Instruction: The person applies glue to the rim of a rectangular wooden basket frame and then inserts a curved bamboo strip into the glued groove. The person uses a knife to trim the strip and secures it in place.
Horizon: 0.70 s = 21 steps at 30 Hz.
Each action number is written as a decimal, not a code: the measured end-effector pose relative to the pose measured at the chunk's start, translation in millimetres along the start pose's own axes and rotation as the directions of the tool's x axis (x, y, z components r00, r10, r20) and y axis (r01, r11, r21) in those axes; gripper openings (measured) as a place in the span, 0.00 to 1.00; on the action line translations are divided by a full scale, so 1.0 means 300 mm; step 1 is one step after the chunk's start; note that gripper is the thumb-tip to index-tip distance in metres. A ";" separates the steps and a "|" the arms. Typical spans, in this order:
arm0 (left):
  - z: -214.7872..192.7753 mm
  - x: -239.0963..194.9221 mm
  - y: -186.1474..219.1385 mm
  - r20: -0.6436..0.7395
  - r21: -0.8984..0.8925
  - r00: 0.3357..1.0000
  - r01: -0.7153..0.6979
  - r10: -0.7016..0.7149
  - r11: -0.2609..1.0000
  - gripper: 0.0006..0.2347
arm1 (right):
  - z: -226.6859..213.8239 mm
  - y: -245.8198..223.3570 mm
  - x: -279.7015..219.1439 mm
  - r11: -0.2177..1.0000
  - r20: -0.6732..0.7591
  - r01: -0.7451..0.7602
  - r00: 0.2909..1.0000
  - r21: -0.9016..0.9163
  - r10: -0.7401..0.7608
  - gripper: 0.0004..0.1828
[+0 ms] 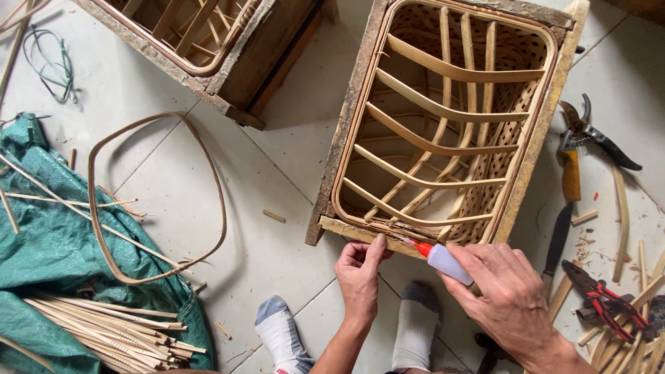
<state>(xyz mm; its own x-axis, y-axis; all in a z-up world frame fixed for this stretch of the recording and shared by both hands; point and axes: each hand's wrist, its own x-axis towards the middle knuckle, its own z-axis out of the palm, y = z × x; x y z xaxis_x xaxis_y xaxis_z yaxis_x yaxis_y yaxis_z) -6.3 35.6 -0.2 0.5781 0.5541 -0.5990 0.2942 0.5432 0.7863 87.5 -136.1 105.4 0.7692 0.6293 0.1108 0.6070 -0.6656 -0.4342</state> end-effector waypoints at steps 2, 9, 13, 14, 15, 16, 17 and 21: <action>-0.003 0.002 -0.002 0.006 0.000 1.000 0.003 -0.003 1.000 0.11 | 0.004 -0.002 0.007 0.999 0.020 0.019 1.000 -0.028 -0.018 0.27; -0.010 0.015 -0.008 0.060 -0.073 0.998 0.006 -0.002 0.997 0.10 | -0.003 0.010 0.001 0.998 0.040 0.007 0.999 -0.055 -0.004 0.28; -0.027 0.019 -0.003 0.110 -0.093 0.993 0.053 -0.043 0.994 0.10 | -0.045 0.039 -0.025 0.998 0.013 -0.052 0.999 -0.046 0.053 0.28; -0.030 0.020 -0.003 0.115 -0.092 0.992 0.060 -0.049 0.994 0.10 | -0.051 0.045 -0.034 0.996 0.012 -0.082 0.997 -0.044 0.082 0.28; -0.030 0.020 -0.004 0.120 -0.090 0.991 0.066 -0.055 0.994 0.10 | -0.052 0.049 -0.040 0.996 0.014 -0.074 0.997 -0.044 0.075 0.27; -0.028 0.022 -0.005 0.124 -0.089 0.991 0.070 -0.059 0.994 0.10 | -0.052 0.055 -0.045 0.997 0.014 -0.064 0.998 -0.043 0.064 0.27; -0.026 0.022 -0.007 0.129 -0.081 0.989 0.079 -0.069 0.994 0.10 | -0.051 0.059 -0.050 0.998 0.015 -0.054 0.998 -0.042 0.054 0.26; -0.041 0.010 -0.004 0.121 0.036 0.992 0.037 -0.041 0.999 0.11 | -0.031 0.073 -0.058 0.997 0.041 -0.063 0.997 -0.043 0.064 0.26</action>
<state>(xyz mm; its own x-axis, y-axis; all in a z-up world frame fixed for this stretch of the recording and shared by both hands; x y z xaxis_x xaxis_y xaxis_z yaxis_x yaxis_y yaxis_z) -14.3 44.6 -4.8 0.6536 0.4510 -0.6078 0.3422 0.5402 0.7688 89.2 -165.4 102.2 0.7979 0.6010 0.0460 0.5658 -0.7204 -0.4011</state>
